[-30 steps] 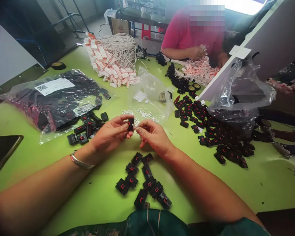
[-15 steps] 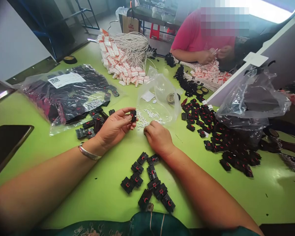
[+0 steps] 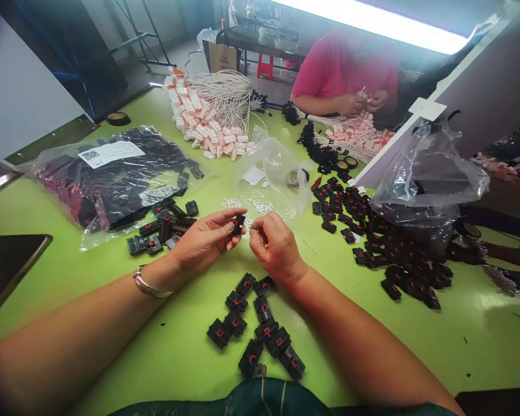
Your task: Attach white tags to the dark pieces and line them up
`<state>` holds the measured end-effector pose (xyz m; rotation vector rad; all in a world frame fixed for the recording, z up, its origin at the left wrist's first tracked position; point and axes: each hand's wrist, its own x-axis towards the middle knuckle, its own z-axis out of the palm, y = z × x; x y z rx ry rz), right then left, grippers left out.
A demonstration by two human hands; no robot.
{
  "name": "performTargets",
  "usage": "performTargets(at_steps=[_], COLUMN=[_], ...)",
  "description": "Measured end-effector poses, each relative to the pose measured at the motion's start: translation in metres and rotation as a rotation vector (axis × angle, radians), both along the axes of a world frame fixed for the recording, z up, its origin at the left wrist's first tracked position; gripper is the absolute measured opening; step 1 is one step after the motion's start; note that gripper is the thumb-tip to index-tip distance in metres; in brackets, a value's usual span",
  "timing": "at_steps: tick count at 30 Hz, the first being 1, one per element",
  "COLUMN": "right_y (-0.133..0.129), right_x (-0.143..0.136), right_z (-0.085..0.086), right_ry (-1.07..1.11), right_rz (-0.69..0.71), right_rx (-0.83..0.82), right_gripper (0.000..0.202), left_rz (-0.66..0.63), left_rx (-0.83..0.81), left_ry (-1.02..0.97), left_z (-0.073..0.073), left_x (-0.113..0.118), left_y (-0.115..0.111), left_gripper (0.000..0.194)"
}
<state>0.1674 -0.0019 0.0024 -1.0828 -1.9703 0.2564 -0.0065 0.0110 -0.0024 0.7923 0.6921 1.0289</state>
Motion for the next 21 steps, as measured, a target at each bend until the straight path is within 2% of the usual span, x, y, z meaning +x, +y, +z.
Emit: performTargets(at_steps=[9, 16, 19, 21], right_y=[-0.0024, -0.0044, -0.0055, -0.0057], right_x=[0.0004, -0.0007, -0.0049, -0.0073], right_z=[0.0017, 0.0010, 0.0013, 0.0026], right_ry=[0.023, 0.009, 0.117, 0.247], right_rz=[0.021, -0.002, -0.024, -0.032], right_rx=[-0.068, -0.094, -0.223, -0.382], right_gripper=[0.011, 0.012, 0.010, 0.012], left_rz=[-0.079, -0.081, -0.058, -0.054], left_rx=[0.034, 0.162, 0.216, 0.196], left_ry=[0.076, 0.215, 0.251, 0.232], left_z=[-0.0046, -0.0089, -0.0079, -0.0074], left_x=[0.0007, -0.0013, -0.0014, -0.0019], left_y=[-0.0035, -0.0027, -0.0030, -0.0031], left_gripper=[0.040, 0.036, 0.036, 0.038])
